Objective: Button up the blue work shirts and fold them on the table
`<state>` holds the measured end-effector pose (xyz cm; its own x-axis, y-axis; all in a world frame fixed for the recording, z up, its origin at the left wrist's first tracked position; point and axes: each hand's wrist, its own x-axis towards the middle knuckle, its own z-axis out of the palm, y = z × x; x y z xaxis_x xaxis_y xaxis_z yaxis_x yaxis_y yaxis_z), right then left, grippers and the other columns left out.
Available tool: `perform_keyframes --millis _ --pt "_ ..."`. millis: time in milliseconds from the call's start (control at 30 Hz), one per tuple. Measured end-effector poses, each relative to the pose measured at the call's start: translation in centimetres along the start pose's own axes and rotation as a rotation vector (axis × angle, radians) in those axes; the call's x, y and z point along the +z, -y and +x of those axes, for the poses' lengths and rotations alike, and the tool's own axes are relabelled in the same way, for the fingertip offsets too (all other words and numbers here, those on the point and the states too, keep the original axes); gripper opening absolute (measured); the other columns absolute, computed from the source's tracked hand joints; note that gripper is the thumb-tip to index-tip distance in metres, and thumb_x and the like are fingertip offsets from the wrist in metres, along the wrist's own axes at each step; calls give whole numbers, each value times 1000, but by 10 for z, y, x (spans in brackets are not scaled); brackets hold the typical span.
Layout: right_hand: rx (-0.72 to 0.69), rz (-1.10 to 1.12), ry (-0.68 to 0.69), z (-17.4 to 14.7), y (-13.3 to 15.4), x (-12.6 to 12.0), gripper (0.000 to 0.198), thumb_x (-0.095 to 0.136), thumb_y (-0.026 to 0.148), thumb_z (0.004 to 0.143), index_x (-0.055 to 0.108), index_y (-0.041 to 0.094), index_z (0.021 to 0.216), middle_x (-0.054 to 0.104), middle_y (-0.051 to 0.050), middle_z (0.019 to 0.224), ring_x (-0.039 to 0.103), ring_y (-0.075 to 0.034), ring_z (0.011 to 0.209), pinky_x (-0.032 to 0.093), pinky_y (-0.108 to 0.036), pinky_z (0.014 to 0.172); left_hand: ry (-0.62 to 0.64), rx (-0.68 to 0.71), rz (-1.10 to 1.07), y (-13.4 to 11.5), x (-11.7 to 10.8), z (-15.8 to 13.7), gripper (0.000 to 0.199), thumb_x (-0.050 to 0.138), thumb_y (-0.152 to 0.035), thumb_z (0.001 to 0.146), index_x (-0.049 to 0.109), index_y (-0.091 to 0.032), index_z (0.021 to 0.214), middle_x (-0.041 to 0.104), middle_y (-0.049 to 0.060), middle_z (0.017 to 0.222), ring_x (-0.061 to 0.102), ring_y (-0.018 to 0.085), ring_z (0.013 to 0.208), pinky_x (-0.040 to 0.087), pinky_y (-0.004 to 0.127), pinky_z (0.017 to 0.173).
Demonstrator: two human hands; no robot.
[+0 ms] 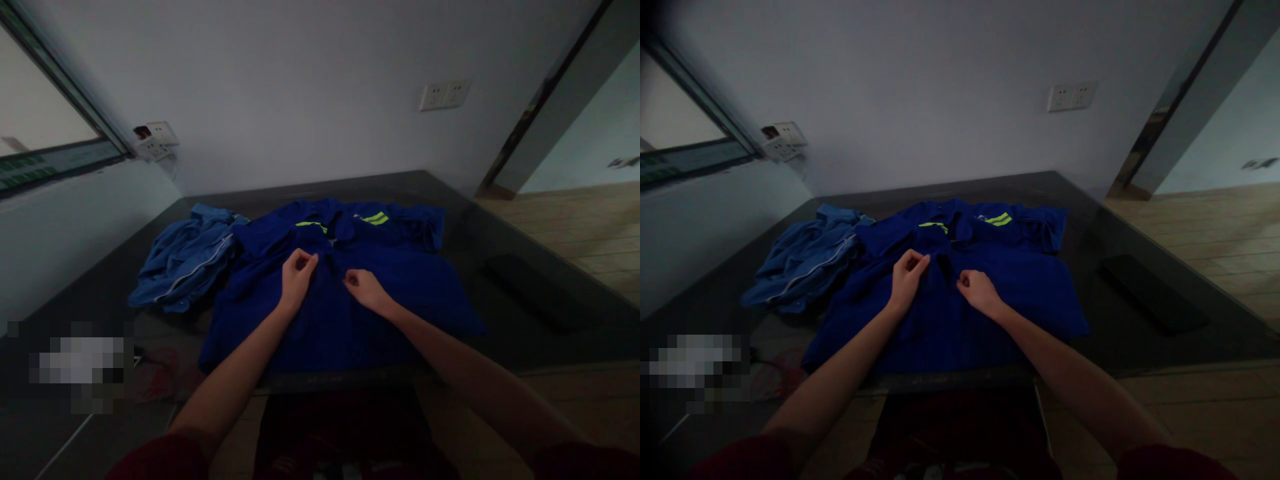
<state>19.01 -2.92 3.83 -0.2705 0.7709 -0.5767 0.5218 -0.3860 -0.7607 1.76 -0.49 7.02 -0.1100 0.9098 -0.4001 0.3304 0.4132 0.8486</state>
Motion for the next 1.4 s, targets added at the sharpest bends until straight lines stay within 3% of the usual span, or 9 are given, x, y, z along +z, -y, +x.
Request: perform_keyframes --millis 167,467,667,733,867,1000,1100,1267,1400 --pt "-53 27 -49 3 -5 -9 22 51 23 79 49 19 57 54 1 54 47 -10 51 30 -22 49 -78 -51 -31 1 -15 14 24 60 -36 80 49 -18 69 41 -7 55 39 7 49 32 19 48" --pt "60 658 -265 8 1 -44 31 58 44 78 50 19 61 51 3 51 46 -8 44 36 -20 44 39 -170 -125 11 -8 13 18 57 -34 80 49 -19 86 41 -9 53 38 6 43 29 18 43" --pt "135 820 -233 6 5 -43 32 62 46 75 51 18 65 54 2 54 48 -8 44 37 -20 43 74 92 85 -10 -5 1 27 61 -26 78 45 -20 99 39 -9 58 39 7 50 30 18 50" --pt "136 829 -243 6 5 -44 33 61 48 76 50 18 66 56 2 55 50 -8 45 39 -20 44 217 154 181 -22 -5 -5 18 58 -33 82 50 -19 90 42 -7 60 41 7 53 31 19 52" --pt "117 837 -304 6 5 -46 36 61 51 76 47 19 68 56 2 57 50 -8 46 41 -20 45 549 118 372 -32 -3 -12 31 52 -45 84 53 -17 70 48 -3 58 42 10 53 29 22 51" --pt "108 828 -300 6 5 -46 36 59 53 77 48 19 72 58 0 62 53 -8 50 43 -20 47 704 97 374 -25 2 -14 31 51 -41 84 50 -17 65 44 -4 56 41 10 54 28 22 51" --pt "75 742 -247 6 7 -45 38 56 57 78 53 19 79 59 -1 66 54 -10 53 44 -21 48 672 89 320 -22 3 -13 32 49 -39 85 46 -17 63 40 -5 57 38 9 55 27 22 52" --pt "-118 460 -194 -2 18 -44 40 51 55 83 57 18 70 54 0 60 50 -10 52 42 -22 50 537 -29 120 -21 0 -4 38 49 -44 84 37 -18 60 33 -5 56 31 8 53 25 22 50" --pt "-224 328 -39 -10 26 -40 34 49 46 87 60 18 71 54 0 60 49 -10 53 39 -22 51 545 -65 -2 -17 1 -2 35 50 -45 84 44 -17 64 36 -5 58 33 8 55 27 21 50"
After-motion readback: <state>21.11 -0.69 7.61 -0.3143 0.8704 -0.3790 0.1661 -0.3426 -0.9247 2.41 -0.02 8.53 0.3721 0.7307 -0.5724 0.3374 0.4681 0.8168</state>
